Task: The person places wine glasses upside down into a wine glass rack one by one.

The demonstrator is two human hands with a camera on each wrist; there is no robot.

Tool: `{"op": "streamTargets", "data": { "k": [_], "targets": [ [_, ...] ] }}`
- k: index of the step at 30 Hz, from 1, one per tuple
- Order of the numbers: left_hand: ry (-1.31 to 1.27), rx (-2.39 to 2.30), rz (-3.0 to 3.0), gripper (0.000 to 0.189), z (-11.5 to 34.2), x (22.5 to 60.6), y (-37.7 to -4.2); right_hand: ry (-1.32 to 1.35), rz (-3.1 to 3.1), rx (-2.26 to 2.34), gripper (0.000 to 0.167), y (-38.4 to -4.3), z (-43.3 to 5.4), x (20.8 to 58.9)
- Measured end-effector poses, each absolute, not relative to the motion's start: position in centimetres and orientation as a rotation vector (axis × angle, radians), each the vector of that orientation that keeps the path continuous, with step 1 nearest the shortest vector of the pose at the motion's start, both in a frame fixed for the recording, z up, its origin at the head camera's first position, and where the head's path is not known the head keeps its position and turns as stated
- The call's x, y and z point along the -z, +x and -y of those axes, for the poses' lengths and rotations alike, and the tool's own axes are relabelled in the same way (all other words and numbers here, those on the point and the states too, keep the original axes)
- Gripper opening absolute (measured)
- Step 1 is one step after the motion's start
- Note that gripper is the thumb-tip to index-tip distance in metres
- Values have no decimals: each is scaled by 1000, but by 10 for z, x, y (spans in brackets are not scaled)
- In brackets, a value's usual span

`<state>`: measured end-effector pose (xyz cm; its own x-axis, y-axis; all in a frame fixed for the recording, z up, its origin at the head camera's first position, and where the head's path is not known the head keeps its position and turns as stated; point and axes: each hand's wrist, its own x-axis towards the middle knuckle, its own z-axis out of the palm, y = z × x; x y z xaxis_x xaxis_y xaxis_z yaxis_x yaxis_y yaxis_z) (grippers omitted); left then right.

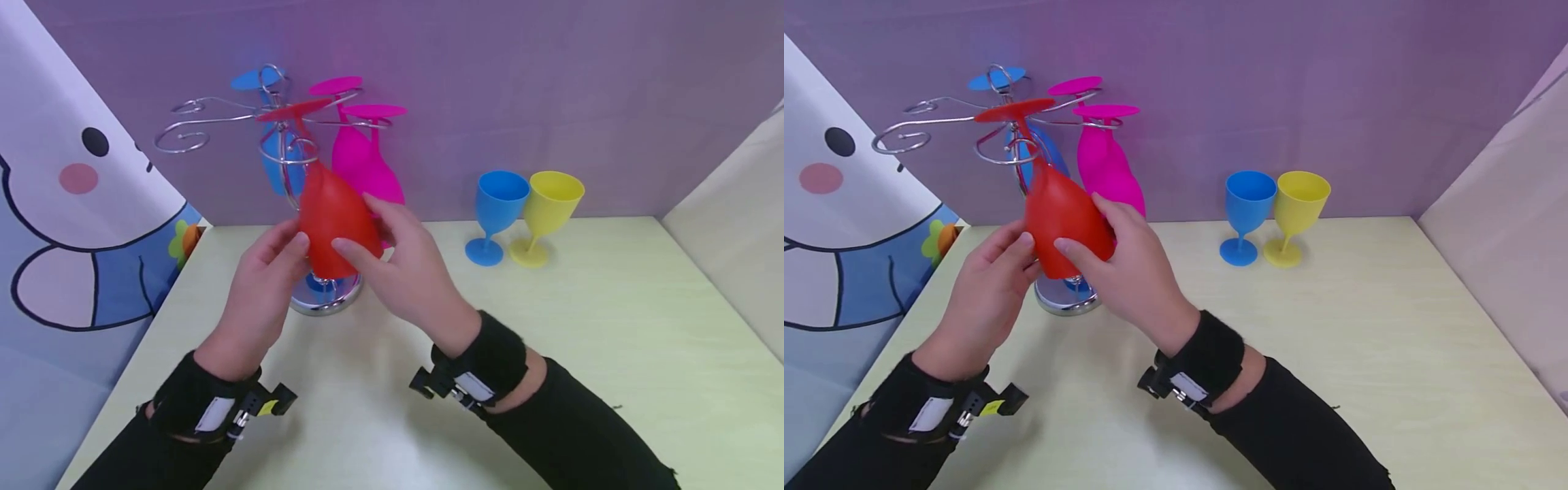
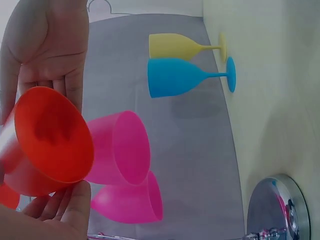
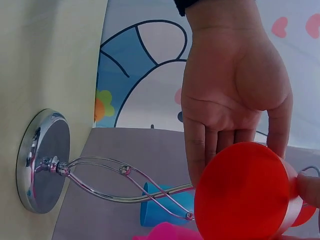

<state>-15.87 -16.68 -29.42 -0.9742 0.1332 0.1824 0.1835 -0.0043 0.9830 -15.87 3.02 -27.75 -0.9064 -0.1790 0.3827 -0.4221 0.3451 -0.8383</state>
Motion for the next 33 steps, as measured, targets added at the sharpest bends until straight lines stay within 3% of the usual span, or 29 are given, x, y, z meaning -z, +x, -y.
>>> {"op": "streamTargets", "data": {
  "k": [6, 13, 33],
  "targets": [
    [-281, 2226, 2098, 56, 170, 296, -153, 612, 2422, -1525, 73, -155, -27, 276],
    [-371, 2155, 2030, 49, 169, 300, -149, 657, 2420, -1502, 74, -148, -29, 279],
    [-285, 1923, 2210, 57, 161, 301, -148, 734, 2372, -1548, 74, -163, -35, 296]
  ]
}}
